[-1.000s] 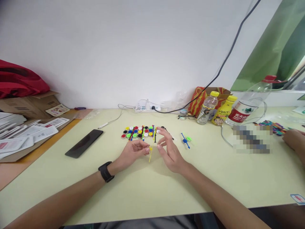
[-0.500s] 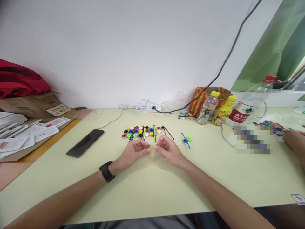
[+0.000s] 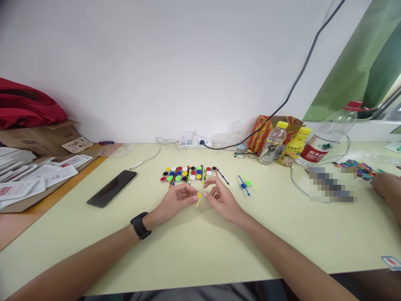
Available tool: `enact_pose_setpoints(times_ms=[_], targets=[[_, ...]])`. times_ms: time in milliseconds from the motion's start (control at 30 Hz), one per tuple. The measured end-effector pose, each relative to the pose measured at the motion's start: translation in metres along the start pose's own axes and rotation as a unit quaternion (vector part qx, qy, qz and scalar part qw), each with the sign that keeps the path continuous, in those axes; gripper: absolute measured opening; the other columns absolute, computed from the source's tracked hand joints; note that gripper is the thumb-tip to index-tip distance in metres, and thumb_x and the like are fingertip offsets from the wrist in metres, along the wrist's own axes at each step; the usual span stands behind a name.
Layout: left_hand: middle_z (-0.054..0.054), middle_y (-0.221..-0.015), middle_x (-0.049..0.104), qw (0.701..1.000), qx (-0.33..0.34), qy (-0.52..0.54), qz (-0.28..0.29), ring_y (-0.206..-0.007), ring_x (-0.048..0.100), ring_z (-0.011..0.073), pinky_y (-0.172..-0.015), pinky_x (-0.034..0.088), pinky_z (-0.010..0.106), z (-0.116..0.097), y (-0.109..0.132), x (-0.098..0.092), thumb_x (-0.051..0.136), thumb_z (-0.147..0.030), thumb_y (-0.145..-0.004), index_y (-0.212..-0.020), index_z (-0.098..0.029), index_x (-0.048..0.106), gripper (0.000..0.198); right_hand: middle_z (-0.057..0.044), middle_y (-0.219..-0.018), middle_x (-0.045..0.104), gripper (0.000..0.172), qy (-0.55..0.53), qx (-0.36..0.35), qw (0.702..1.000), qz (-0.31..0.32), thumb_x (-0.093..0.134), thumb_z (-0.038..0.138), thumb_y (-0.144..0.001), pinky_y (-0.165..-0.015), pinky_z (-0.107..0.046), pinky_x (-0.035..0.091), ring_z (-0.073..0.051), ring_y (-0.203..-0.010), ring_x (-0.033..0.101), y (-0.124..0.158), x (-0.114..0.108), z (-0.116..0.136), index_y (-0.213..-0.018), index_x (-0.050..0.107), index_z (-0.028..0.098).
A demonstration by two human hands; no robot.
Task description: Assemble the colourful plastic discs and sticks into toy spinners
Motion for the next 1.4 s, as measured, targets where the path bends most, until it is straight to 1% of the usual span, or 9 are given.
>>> enact_pose_setpoints(times_ms=[133,200,267,300,333,400,633,1033,1400], targets=[[0.006,-0.091,0.073,1.000,-0.009,0.014,-0.013,-0.084,0.069,0.0180,-0.083,0.056,0.032,-0.003,0.000,0.000,0.086,-0.038,-0.079,-0.093,-0.015,0.071,0.031,-0.011,-0.153,0.035,0.048,0.047,-0.049,0.997,-0.043,0.056,0.045,-0.099,-0.074,-0.034,0.058,-0.017,-0.093,0.059,0.003,-0.003,0.008,-0.141,0.036,0.033],[0.007,-0.090,0.073,1.000,-0.013,0.018,-0.014,-0.085,0.069,0.0181,-0.083,0.055,0.032,-0.003,0.000,0.000,0.087,-0.039,-0.078,-0.093,-0.015,0.071,0.032,-0.012,-0.148,0.042,0.055,0.050,-0.061,0.995,-0.059,0.058,0.046,-0.098,-0.075,-0.035,0.057,-0.017,-0.092,0.059,0.004,-0.005,0.010,-0.144,0.032,0.033],[0.007,-0.091,0.073,1.000,-0.012,0.018,-0.016,-0.085,0.069,0.0181,-0.082,0.055,0.032,-0.001,0.000,-0.001,0.087,-0.040,-0.078,-0.094,-0.015,0.071,0.033,-0.008,-0.113,0.063,0.045,0.019,-0.015,0.999,-0.035,0.051,0.050,-0.101,-0.062,-0.030,0.051,-0.015,-0.072,0.055,0.003,-0.006,0.006,-0.139,0.037,0.029],[0.007,-0.091,0.073,1.000,-0.012,0.018,-0.018,-0.084,0.069,0.0180,-0.082,0.055,0.032,0.000,0.000,-0.001,0.087,-0.040,-0.078,-0.094,-0.015,0.071,0.034,-0.002,-0.087,0.063,0.039,-0.008,0.023,1.000,-0.010,0.044,0.053,-0.103,-0.053,-0.027,0.044,-0.014,-0.060,0.048,0.003,-0.005,0.003,-0.132,0.042,0.027],[0.007,-0.091,0.073,1.000,-0.011,0.018,-0.021,-0.084,0.069,0.0178,-0.081,0.055,0.032,0.001,-0.001,-0.002,0.087,-0.040,-0.078,-0.094,-0.015,0.071,0.034,0.004,-0.068,0.053,0.035,-0.035,0.057,0.998,0.016,0.038,0.054,-0.105,-0.048,-0.024,0.035,-0.013,-0.051,0.039,0.004,-0.004,0.001,-0.124,0.046,0.026],[0.006,-0.090,0.072,0.999,-0.013,0.018,-0.024,-0.082,0.069,0.0173,-0.080,0.055,0.031,0.003,-0.002,-0.003,0.087,-0.040,-0.078,-0.095,-0.015,0.071,0.034,0.009,-0.054,0.035,0.034,-0.076,0.090,0.992,0.044,0.037,0.055,-0.105,-0.046,-0.023,0.024,-0.011,-0.046,0.026,0.004,-0.003,0.000,-0.113,0.049,0.024],[0.006,-0.091,0.072,1.000,-0.010,0.018,-0.021,-0.085,0.068,0.0177,-0.084,0.055,0.032,0.001,-0.001,-0.002,0.087,-0.039,-0.078,-0.094,-0.015,0.070,0.034,0.010,-0.058,0.036,0.034,-0.089,0.066,0.992,0.060,0.059,0.054,-0.097,-0.053,-0.024,0.025,-0.011,-0.053,0.032,-0.001,0.001,0.000,-0.109,0.047,0.024],[0.008,-0.098,0.073,1.000,-0.010,0.005,0.010,-0.092,0.070,0.0202,-0.088,0.055,0.035,0.000,0.001,0.001,0.086,-0.039,-0.079,-0.096,-0.015,0.070,0.033,0.004,-0.081,0.053,0.037,-0.073,0.058,0.995,0.043,0.068,0.054,-0.092,-0.050,-0.023,0.034,-0.008,-0.055,0.041,-0.002,0.003,-0.001,-0.098,0.048,0.023],[0.010,-0.104,0.074,0.999,-0.019,-0.015,0.046,-0.096,0.070,0.0218,-0.091,0.055,0.036,0.000,0.001,0.004,0.082,-0.039,-0.085,-0.100,-0.015,0.070,0.031,0.000,-0.093,0.061,0.035,-0.065,0.051,0.996,0.045,0.066,0.054,-0.093,-0.051,-0.024,0.044,-0.008,-0.055,0.047,-0.002,0.003,-0.001,-0.104,0.050,0.024]])
Point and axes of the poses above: each hand's wrist, its own y-axis away from the middle knuckle, its own x-axis out of the palm, z = x × y, the point moved 5 cm from there along -y, towards the middle knuckle
